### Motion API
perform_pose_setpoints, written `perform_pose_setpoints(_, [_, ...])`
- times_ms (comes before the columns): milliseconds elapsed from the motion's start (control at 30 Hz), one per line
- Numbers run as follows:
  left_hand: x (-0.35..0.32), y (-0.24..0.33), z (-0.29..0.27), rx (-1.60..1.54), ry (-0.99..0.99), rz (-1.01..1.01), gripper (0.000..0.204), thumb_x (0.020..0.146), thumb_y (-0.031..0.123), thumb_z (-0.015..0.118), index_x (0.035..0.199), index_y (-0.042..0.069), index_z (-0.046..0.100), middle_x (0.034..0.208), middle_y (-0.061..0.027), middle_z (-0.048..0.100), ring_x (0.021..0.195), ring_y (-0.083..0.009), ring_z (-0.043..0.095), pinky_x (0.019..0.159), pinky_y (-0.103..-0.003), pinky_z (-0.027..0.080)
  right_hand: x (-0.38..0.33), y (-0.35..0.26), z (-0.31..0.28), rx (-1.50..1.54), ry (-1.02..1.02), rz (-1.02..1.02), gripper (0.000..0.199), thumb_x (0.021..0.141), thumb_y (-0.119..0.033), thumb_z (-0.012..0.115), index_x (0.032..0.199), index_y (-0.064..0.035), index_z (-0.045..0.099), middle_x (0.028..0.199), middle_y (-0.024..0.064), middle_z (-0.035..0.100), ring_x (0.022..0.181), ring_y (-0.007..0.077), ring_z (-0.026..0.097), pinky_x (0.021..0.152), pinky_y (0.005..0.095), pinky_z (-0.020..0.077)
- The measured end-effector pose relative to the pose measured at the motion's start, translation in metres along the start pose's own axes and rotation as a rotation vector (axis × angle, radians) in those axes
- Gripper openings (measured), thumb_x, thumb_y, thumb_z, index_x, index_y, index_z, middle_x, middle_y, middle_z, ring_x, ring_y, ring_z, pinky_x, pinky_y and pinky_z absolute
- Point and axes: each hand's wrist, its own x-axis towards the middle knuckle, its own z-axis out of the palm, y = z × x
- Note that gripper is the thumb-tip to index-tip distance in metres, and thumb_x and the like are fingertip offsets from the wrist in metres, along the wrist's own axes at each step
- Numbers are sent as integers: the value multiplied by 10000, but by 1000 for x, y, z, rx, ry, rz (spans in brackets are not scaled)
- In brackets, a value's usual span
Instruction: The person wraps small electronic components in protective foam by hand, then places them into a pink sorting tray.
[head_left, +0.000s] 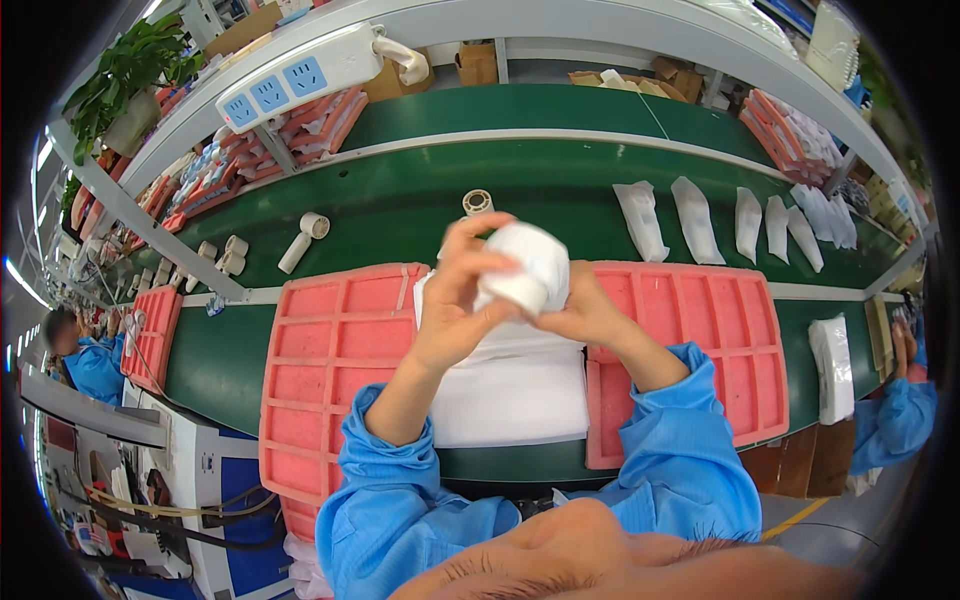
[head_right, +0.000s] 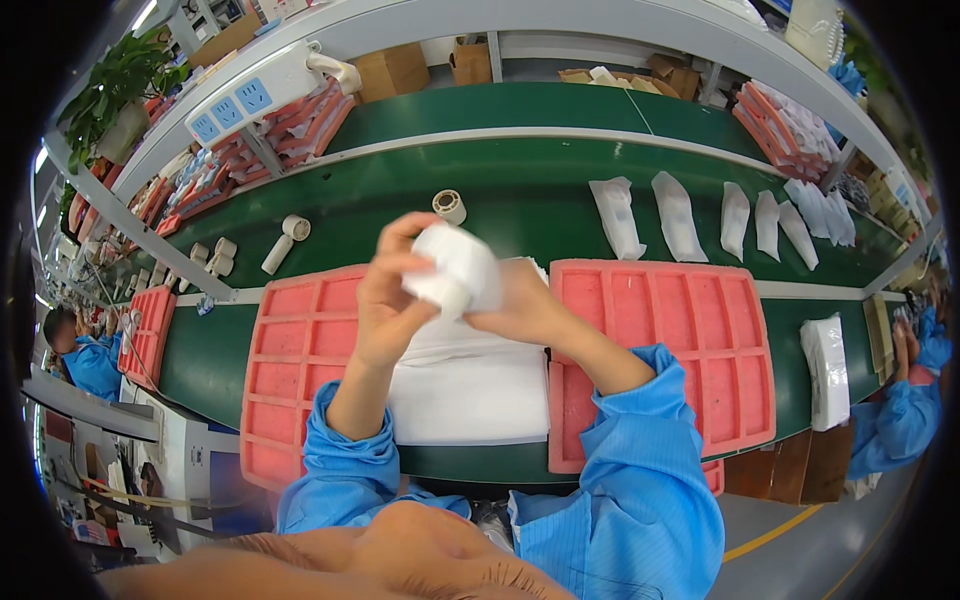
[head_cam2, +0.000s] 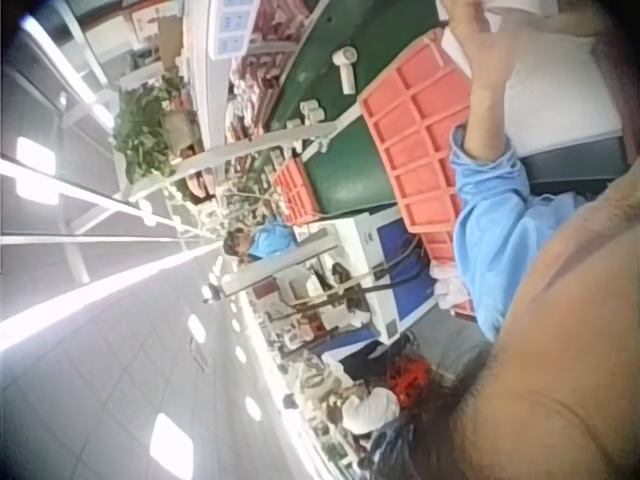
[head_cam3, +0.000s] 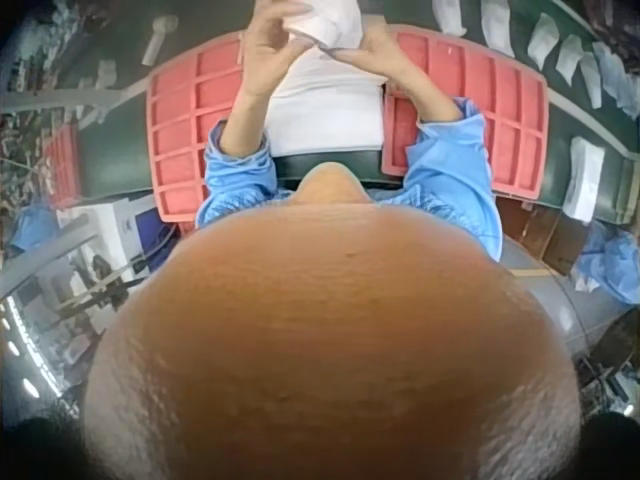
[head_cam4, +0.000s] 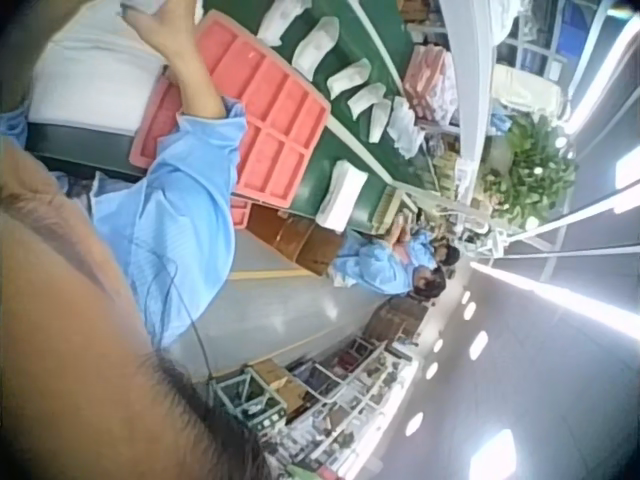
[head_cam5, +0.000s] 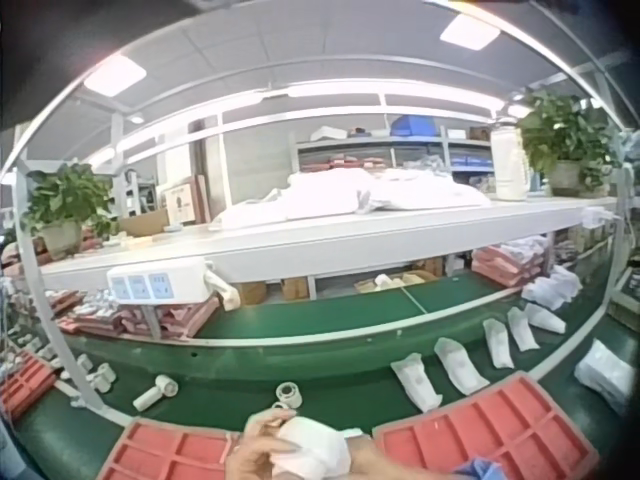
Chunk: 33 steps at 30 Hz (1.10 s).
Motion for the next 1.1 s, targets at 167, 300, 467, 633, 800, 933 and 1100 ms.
perform_pose_setpoints(167, [-8,-2,18,401,583,-81,397,707,143,833,1048,99,633,1276,-129,429,1163,-279,472,951,-364,403,4,-1,-7,-588,364,-16,421,641,-14,758,1020,30,579,794,126,592,729,318,626,622,372,510])
perform_pose_setpoints(300, [-14,-7,20,640,428,46,421,688,168,852,1034,92,625,1305,-125,398,1183,-286,443,959,-389,380,4,-7,6,-722,408,-120,368,622,9,733,956,30,580,774,131,554,691,319,590,581,382,491])
perform_pose_setpoints(467, [-15,-6,28,679,523,71,396,664,157,863,978,80,633,1321,-124,398,1222,-282,409,989,-405,338,2,-9,7,-767,456,-151,362,648,-9,752,937,26,537,782,141,558,692,341,598,562,385,478])
perform_pose_setpoints(633, [-18,-4,32,850,435,183,314,656,145,865,868,74,645,1271,-122,446,1205,-284,427,980,-400,339,4,-16,15,-745,483,-147,384,622,24,721,967,33,552,778,134,557,692,324,594,557,381,481])
perform_pose_setpoints(800, [-13,-1,29,893,376,163,235,707,113,823,826,60,627,1227,-125,476,1184,-279,450,944,-365,358,-2,-12,8,-622,430,57,378,669,-23,729,994,41,546,829,161,596,743,358,607,582,401,497])
perform_pose_setpoints(933, [-11,-5,13,695,508,-100,177,761,88,769,835,52,612,1136,-111,502,1000,-224,514,868,-325,410,-3,-17,7,-230,225,331,407,746,-154,749,1034,44,540,917,193,637,810,356,639,651,397,515])
perform_pose_setpoints(1100, [-12,-13,11,524,566,-268,106,834,96,697,844,45,604,1080,-79,516,879,-164,510,762,-278,406,2,-12,-3,78,59,484,436,831,-185,711,1171,24,534,946,83,628,809,186,615,740,303,484])
